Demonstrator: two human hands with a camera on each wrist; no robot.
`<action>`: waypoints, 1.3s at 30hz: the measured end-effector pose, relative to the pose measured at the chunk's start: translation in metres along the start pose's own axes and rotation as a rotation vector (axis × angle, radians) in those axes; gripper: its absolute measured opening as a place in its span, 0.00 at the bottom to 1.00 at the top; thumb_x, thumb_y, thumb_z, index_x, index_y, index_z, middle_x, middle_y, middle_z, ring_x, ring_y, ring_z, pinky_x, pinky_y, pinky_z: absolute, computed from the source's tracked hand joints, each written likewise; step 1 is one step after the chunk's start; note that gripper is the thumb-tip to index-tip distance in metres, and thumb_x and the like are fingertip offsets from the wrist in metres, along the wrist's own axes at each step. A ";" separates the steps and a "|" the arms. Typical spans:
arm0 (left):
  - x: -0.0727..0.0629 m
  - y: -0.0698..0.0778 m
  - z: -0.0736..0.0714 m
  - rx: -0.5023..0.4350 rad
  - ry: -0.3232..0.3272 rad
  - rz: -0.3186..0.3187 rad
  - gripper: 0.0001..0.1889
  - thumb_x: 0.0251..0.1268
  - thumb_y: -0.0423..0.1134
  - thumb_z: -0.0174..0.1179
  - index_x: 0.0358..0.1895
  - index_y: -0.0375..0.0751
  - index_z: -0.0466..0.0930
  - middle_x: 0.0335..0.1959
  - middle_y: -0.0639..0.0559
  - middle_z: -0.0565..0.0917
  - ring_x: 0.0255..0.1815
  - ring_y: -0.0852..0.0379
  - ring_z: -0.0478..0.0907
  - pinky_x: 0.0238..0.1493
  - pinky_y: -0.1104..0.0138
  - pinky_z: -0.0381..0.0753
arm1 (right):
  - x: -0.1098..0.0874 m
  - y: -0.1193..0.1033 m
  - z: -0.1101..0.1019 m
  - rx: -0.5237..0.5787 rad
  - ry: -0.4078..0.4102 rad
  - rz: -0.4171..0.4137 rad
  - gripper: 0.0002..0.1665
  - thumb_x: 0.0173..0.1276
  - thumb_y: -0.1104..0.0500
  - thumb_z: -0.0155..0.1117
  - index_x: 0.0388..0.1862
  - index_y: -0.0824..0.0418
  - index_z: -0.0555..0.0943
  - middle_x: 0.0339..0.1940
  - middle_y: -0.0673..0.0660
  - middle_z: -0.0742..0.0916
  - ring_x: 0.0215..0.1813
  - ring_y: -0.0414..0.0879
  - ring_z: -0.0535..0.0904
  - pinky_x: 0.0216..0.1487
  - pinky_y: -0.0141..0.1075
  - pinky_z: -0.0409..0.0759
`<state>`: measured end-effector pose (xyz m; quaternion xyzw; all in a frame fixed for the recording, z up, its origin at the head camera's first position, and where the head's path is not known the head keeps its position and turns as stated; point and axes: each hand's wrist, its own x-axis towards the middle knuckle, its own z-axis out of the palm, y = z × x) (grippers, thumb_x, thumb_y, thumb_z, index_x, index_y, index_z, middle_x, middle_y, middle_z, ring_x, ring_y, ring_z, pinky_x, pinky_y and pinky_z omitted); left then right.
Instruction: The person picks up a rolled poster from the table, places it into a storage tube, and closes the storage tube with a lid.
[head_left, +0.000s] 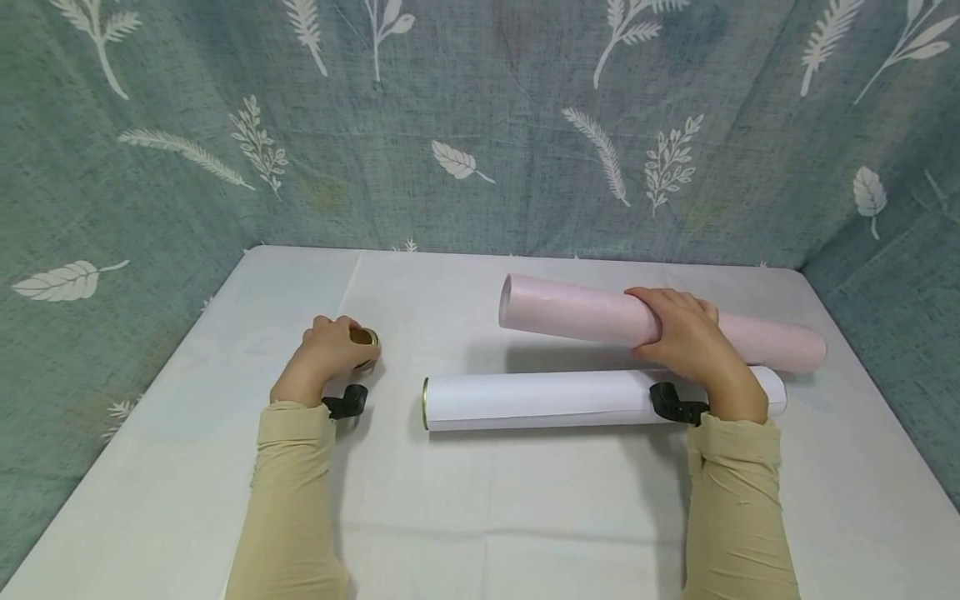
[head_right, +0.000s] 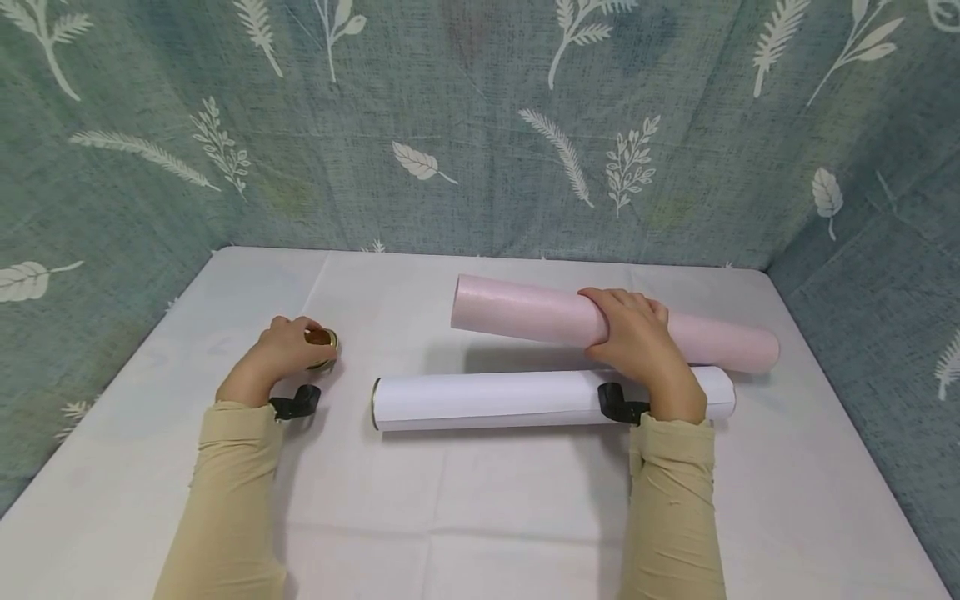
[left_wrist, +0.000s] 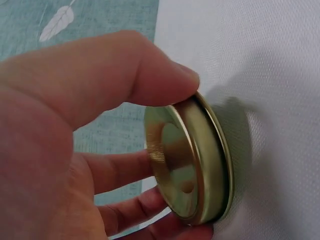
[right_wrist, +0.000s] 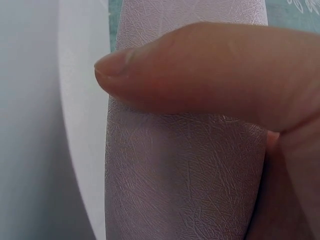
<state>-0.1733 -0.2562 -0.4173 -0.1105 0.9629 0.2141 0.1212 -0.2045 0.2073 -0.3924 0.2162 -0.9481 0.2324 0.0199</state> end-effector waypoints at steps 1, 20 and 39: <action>0.000 0.000 0.000 -0.002 0.005 0.004 0.33 0.51 0.52 0.53 0.57 0.32 0.61 0.47 0.32 0.60 0.46 0.37 0.58 0.35 0.52 0.68 | 0.000 0.000 0.000 -0.002 0.000 0.000 0.43 0.45 0.59 0.71 0.62 0.51 0.65 0.58 0.57 0.72 0.58 0.56 0.62 0.53 0.57 0.47; 0.000 0.001 -0.006 -0.194 0.094 0.095 0.26 0.57 0.60 0.52 0.47 0.42 0.65 0.45 0.44 0.72 0.43 0.46 0.68 0.40 0.56 0.67 | 0.001 -0.002 -0.001 -0.005 0.003 -0.011 0.44 0.45 0.59 0.71 0.62 0.50 0.64 0.58 0.56 0.72 0.58 0.56 0.62 0.53 0.56 0.48; -0.008 0.039 -0.005 -0.317 0.144 0.221 0.21 0.55 0.63 0.52 0.35 0.48 0.73 0.46 0.53 0.77 0.49 0.52 0.71 0.44 0.57 0.68 | -0.001 -0.001 -0.002 -0.013 -0.006 0.000 0.44 0.45 0.58 0.71 0.63 0.50 0.64 0.58 0.57 0.72 0.58 0.56 0.62 0.52 0.57 0.48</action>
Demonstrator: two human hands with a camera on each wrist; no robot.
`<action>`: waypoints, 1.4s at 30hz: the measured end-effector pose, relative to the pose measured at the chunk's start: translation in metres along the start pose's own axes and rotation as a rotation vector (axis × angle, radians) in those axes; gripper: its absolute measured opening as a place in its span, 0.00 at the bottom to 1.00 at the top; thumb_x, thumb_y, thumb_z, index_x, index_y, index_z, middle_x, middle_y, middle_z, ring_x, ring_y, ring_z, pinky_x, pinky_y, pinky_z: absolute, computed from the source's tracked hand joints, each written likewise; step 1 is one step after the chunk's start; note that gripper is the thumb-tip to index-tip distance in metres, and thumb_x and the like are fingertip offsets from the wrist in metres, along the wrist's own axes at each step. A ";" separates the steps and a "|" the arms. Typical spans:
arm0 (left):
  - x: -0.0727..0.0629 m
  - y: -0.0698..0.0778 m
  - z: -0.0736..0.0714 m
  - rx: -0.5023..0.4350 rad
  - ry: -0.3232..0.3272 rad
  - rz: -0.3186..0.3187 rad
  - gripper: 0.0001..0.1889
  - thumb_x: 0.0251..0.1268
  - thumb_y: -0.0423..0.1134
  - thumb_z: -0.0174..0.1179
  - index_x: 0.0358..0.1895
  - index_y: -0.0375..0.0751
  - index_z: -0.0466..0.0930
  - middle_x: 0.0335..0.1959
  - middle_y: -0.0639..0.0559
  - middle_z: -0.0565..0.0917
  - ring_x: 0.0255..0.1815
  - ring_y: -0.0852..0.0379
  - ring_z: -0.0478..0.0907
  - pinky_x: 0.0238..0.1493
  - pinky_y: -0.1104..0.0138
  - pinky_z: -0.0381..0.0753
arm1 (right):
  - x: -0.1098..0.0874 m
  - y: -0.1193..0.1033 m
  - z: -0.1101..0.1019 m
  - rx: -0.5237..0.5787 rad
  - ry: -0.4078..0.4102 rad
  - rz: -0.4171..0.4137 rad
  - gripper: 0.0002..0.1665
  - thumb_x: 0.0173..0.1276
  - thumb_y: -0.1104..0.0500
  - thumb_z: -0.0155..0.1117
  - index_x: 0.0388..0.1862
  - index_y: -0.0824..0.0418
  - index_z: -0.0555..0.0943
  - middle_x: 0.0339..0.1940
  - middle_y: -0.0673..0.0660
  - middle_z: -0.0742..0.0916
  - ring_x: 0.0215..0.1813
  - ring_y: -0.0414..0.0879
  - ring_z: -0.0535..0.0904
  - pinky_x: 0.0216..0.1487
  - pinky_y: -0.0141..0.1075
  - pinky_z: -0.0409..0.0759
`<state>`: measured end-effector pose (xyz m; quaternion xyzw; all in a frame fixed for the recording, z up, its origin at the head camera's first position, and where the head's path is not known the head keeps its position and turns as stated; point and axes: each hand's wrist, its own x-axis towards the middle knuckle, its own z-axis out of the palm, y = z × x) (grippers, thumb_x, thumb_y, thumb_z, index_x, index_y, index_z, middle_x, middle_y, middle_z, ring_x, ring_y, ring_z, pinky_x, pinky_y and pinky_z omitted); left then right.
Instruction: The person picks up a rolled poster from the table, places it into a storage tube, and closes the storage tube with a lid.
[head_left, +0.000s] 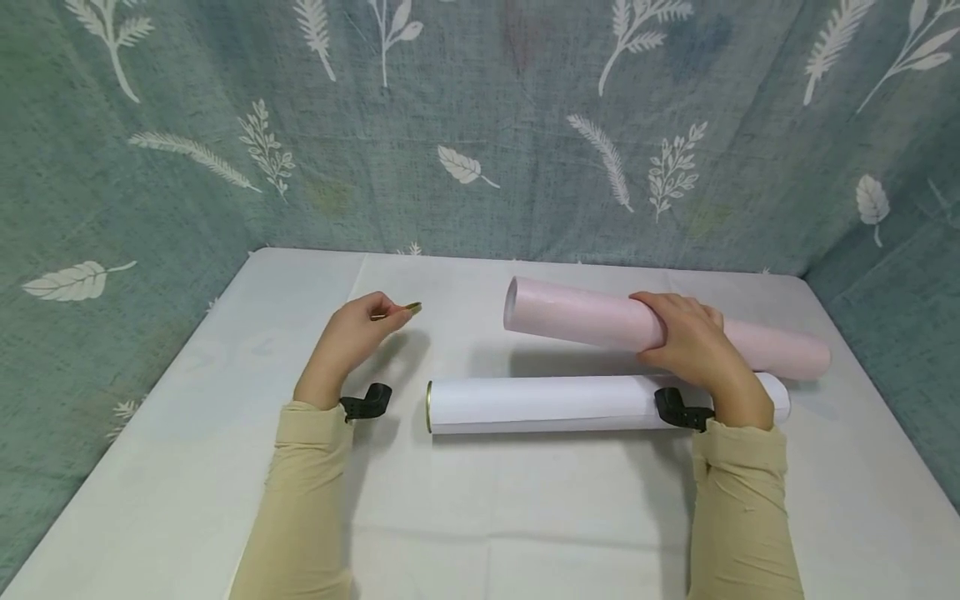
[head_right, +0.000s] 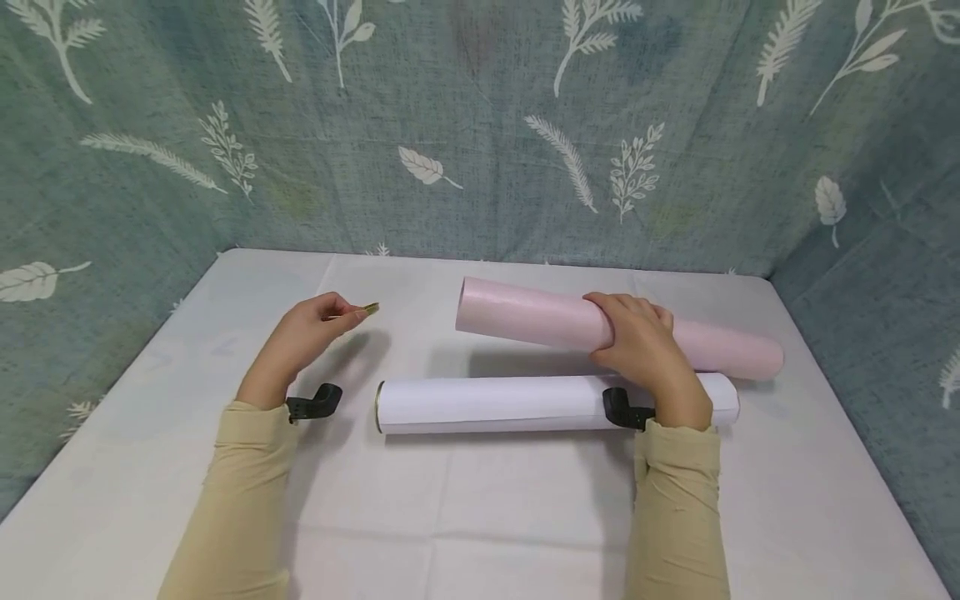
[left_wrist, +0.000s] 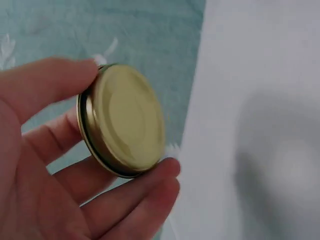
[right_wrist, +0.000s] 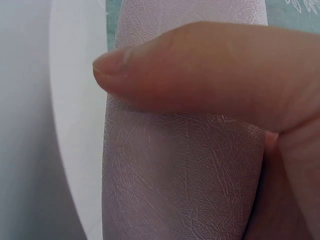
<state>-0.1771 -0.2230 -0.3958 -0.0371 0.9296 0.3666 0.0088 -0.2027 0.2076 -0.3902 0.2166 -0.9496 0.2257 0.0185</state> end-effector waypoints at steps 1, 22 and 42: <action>0.000 0.005 0.001 -0.054 0.011 0.001 0.21 0.55 0.62 0.52 0.37 0.48 0.74 0.44 0.53 0.77 0.48 0.52 0.71 0.44 0.57 0.69 | 0.000 0.000 0.000 0.002 -0.004 0.003 0.44 0.45 0.58 0.71 0.63 0.50 0.64 0.58 0.57 0.72 0.57 0.56 0.62 0.52 0.57 0.48; -0.023 0.091 0.044 -0.850 -0.047 0.224 0.18 0.62 0.46 0.54 0.40 0.31 0.68 0.50 0.39 0.76 0.51 0.47 0.74 0.51 0.57 0.71 | 0.001 -0.008 -0.003 0.032 0.037 -0.015 0.44 0.43 0.57 0.72 0.62 0.49 0.65 0.58 0.55 0.72 0.59 0.54 0.63 0.50 0.55 0.51; -0.039 0.114 0.060 -0.787 -0.031 0.352 0.09 0.63 0.39 0.55 0.39 0.34 0.73 0.58 0.57 0.72 0.58 0.62 0.68 0.57 0.63 0.66 | 0.001 -0.011 -0.007 0.038 0.054 -0.026 0.45 0.44 0.56 0.73 0.63 0.47 0.64 0.60 0.54 0.71 0.59 0.54 0.62 0.51 0.55 0.52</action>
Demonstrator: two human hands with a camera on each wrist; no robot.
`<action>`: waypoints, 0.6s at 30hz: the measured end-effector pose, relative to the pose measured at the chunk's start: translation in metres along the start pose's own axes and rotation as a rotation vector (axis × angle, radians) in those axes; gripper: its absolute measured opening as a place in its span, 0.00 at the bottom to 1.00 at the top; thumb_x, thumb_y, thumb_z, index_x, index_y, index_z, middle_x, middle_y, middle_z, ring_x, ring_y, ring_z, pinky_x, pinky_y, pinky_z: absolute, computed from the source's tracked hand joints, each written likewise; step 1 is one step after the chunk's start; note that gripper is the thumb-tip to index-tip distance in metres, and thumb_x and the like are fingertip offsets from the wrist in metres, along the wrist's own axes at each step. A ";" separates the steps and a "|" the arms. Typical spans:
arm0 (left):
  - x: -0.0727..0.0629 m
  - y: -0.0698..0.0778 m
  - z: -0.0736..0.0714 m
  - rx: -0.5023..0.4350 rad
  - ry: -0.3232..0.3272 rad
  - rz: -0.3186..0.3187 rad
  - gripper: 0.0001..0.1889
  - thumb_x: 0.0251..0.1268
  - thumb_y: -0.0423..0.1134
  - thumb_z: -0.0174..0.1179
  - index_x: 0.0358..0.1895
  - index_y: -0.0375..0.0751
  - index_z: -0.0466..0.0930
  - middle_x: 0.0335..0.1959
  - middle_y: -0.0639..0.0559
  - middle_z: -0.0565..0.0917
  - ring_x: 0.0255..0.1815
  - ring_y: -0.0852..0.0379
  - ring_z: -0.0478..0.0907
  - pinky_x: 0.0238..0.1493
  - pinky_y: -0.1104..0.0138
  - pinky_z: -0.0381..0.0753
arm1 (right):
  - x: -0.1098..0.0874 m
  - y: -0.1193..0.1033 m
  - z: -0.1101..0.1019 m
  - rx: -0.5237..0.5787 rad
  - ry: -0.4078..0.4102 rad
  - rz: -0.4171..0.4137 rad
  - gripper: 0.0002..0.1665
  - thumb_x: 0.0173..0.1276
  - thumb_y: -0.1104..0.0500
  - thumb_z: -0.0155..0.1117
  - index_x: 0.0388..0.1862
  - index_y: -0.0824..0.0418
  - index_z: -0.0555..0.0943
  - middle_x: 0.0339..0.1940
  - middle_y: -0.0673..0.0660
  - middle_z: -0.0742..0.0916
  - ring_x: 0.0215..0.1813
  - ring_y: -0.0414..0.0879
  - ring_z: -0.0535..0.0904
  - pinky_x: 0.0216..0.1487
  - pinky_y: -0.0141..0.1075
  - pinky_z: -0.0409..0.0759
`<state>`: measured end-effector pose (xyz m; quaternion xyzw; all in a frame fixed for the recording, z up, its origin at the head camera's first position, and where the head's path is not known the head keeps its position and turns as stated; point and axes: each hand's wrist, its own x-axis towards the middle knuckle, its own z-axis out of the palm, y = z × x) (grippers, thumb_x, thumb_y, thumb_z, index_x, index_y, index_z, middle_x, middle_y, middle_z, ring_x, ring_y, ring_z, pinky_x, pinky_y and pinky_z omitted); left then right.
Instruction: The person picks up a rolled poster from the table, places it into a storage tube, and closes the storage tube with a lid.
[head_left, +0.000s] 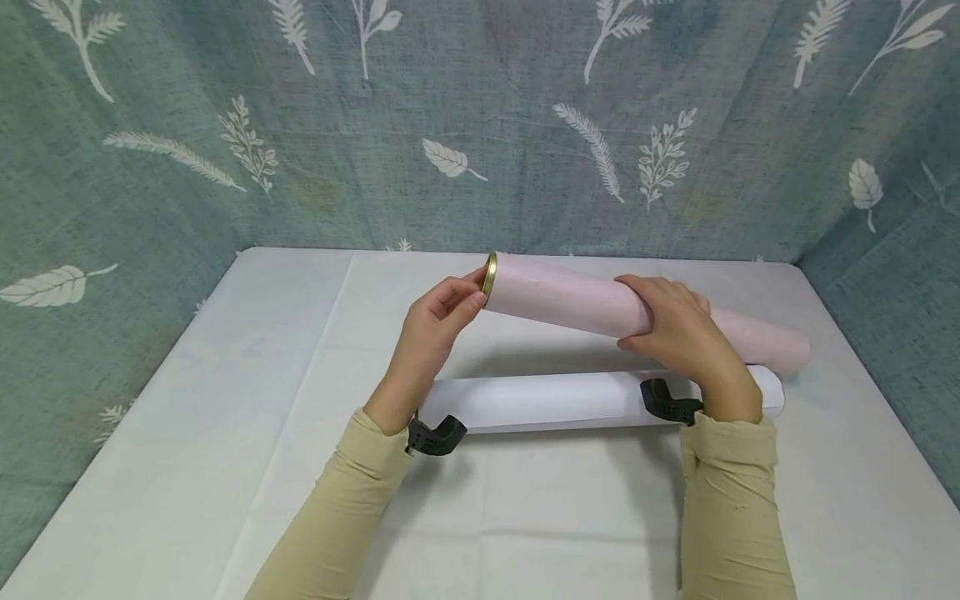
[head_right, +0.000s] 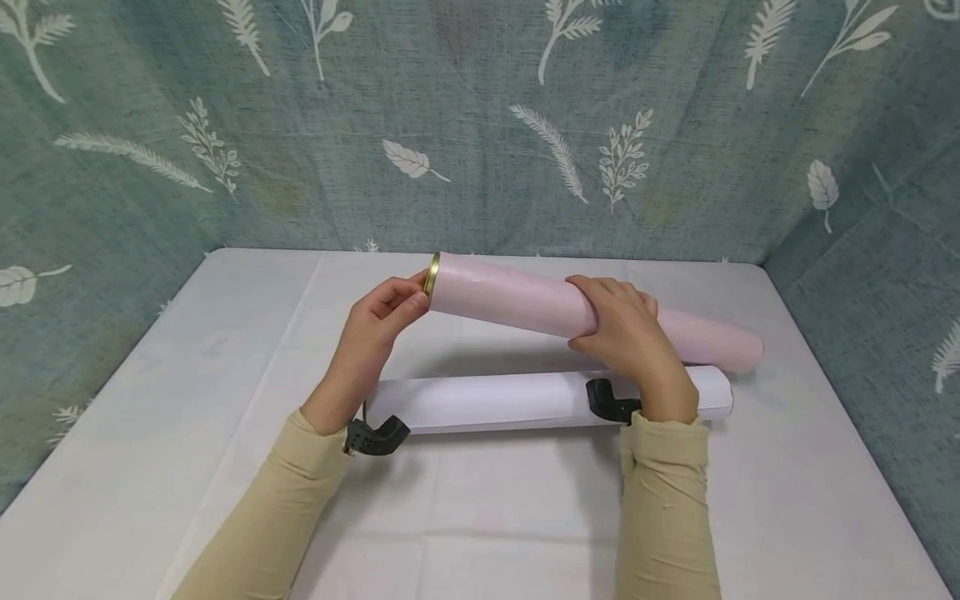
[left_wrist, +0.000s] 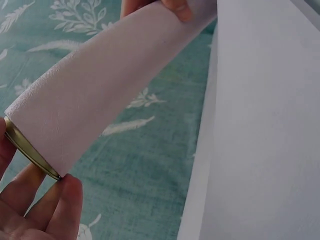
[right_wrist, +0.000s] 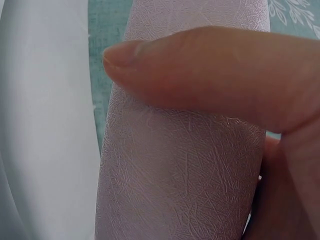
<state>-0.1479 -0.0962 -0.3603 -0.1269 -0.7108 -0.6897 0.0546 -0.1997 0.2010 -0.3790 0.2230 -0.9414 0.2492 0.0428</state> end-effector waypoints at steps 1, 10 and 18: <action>0.000 0.000 -0.001 0.006 0.000 0.008 0.09 0.62 0.38 0.55 0.39 0.34 0.73 0.57 0.56 0.72 0.58 0.62 0.68 0.56 0.63 0.66 | 0.000 -0.001 0.000 -0.001 -0.001 -0.002 0.45 0.44 0.56 0.73 0.63 0.47 0.64 0.60 0.54 0.71 0.59 0.54 0.62 0.51 0.55 0.52; 0.001 0.003 -0.008 0.096 -0.011 0.074 0.07 0.60 0.36 0.58 0.35 0.34 0.77 0.57 0.54 0.73 0.57 0.59 0.69 0.53 0.63 0.70 | -0.003 -0.007 0.002 -0.005 -0.011 -0.014 0.46 0.45 0.57 0.73 0.64 0.47 0.63 0.59 0.57 0.71 0.58 0.56 0.62 0.51 0.55 0.52; -0.001 0.010 -0.015 0.156 -0.132 0.150 0.06 0.57 0.33 0.59 0.30 0.32 0.78 0.66 0.54 0.61 0.64 0.54 0.60 0.55 0.65 0.68 | -0.004 -0.004 -0.001 0.000 -0.027 -0.042 0.46 0.43 0.58 0.74 0.63 0.47 0.64 0.57 0.54 0.73 0.58 0.54 0.63 0.53 0.54 0.51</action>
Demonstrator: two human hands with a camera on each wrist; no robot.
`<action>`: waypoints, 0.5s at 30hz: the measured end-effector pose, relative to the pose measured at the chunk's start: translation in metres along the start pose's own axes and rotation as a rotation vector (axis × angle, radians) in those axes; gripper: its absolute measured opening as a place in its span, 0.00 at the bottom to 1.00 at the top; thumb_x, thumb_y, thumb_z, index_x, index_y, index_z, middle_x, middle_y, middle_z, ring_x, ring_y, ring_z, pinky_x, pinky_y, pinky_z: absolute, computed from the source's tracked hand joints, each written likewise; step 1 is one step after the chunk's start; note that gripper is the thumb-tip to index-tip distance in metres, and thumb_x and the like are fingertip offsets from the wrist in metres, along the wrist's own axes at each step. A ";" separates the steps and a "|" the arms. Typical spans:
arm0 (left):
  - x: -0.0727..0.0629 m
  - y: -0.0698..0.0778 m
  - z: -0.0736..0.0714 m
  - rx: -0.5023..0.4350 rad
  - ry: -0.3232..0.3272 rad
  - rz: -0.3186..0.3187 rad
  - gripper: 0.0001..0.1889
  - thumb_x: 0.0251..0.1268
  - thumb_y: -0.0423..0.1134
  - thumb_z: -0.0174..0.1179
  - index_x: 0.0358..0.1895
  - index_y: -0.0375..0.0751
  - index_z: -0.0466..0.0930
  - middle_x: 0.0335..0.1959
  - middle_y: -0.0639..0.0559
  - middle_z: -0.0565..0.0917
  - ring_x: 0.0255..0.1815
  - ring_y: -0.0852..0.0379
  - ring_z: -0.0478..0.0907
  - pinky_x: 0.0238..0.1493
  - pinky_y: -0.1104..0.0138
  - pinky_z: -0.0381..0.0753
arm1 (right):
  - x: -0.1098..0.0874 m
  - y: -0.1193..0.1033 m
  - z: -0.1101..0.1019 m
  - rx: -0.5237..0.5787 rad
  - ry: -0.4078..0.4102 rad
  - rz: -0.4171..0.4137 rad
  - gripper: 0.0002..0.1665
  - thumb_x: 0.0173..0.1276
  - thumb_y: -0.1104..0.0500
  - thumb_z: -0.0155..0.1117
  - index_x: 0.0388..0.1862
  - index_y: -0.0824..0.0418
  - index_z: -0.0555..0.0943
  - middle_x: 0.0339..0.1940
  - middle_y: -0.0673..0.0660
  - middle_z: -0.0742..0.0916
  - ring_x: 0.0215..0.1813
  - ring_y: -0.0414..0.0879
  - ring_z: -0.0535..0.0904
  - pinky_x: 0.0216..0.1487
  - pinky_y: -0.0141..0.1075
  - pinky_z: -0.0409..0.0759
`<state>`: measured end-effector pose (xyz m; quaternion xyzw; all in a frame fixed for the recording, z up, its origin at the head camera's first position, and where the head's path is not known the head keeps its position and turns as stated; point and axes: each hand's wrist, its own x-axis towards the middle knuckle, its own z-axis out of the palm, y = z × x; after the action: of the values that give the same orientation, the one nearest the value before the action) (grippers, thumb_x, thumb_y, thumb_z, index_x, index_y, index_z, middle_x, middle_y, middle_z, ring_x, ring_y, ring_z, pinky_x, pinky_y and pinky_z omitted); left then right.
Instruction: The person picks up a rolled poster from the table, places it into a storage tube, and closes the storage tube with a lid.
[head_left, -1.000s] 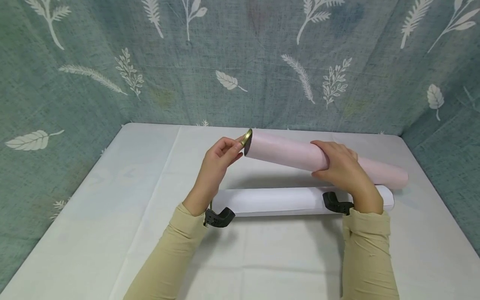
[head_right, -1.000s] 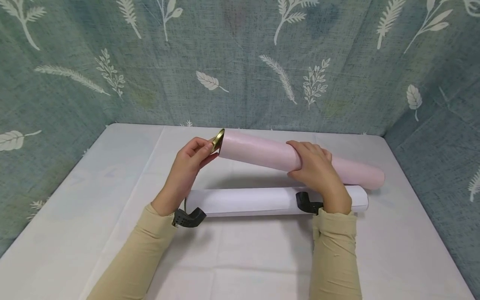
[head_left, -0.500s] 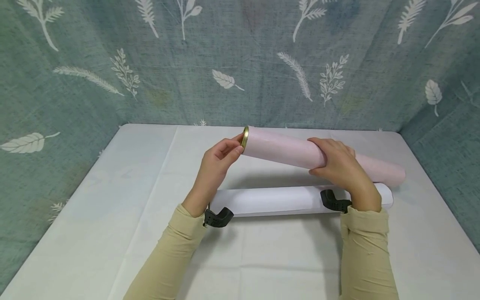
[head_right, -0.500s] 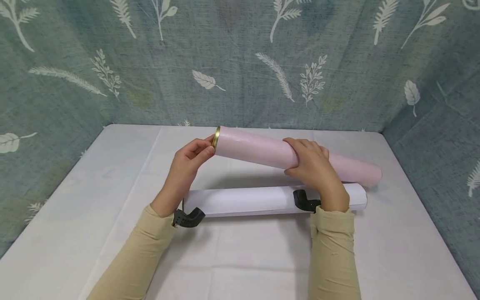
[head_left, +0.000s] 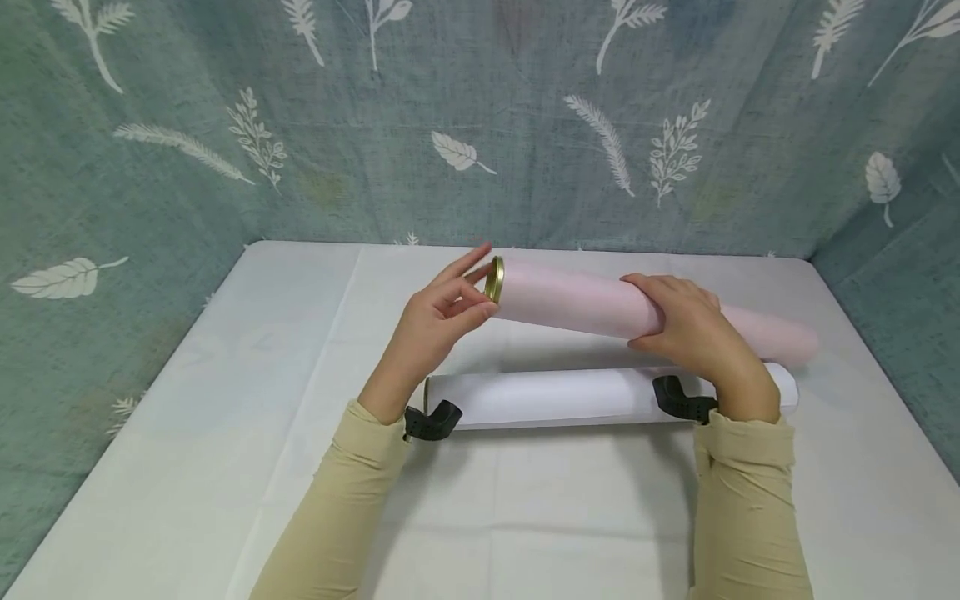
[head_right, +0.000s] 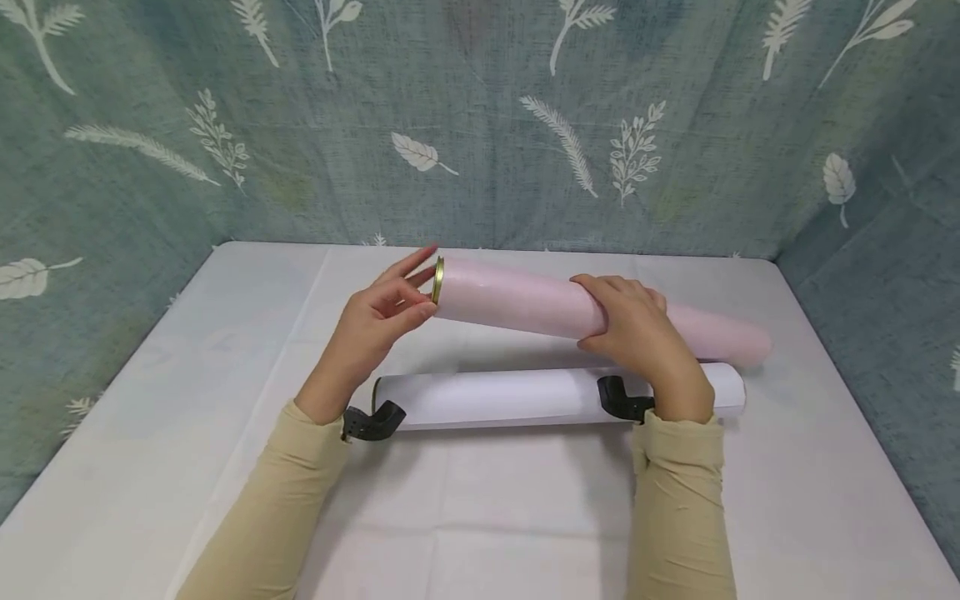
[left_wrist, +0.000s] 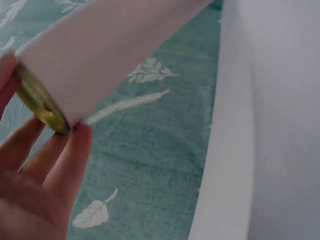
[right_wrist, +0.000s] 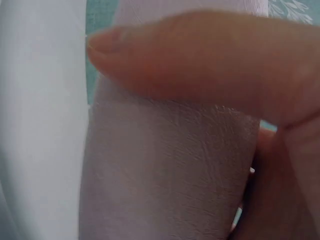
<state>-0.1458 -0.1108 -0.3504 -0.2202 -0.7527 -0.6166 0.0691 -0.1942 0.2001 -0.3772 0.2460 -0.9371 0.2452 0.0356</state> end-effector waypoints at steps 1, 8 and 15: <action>0.000 0.000 -0.002 -0.034 -0.032 -0.009 0.05 0.57 0.32 0.59 0.29 0.31 0.77 0.65 0.53 0.62 0.64 0.54 0.60 0.54 0.64 0.69 | 0.000 0.000 -0.001 0.004 -0.006 -0.006 0.45 0.43 0.58 0.74 0.62 0.47 0.65 0.58 0.54 0.72 0.58 0.54 0.63 0.54 0.54 0.51; 0.000 0.004 -0.007 -0.056 -0.119 -0.039 0.04 0.55 0.31 0.60 0.29 0.32 0.77 0.63 0.52 0.65 0.62 0.55 0.62 0.52 0.63 0.70 | -0.002 0.000 -0.004 0.005 -0.016 -0.026 0.44 0.43 0.58 0.74 0.61 0.46 0.66 0.58 0.53 0.73 0.59 0.53 0.63 0.54 0.53 0.52; -0.001 0.005 -0.007 0.054 -0.134 -0.073 0.04 0.56 0.34 0.61 0.29 0.36 0.79 0.63 0.55 0.65 0.60 0.58 0.66 0.50 0.64 0.72 | 0.000 0.001 -0.001 -0.014 -0.043 -0.013 0.43 0.43 0.58 0.73 0.60 0.45 0.67 0.56 0.52 0.74 0.56 0.52 0.65 0.53 0.52 0.54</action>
<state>-0.1437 -0.1174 -0.3446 -0.2313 -0.7795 -0.5821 0.0021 -0.1943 0.2011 -0.3772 0.2571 -0.9376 0.2333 0.0187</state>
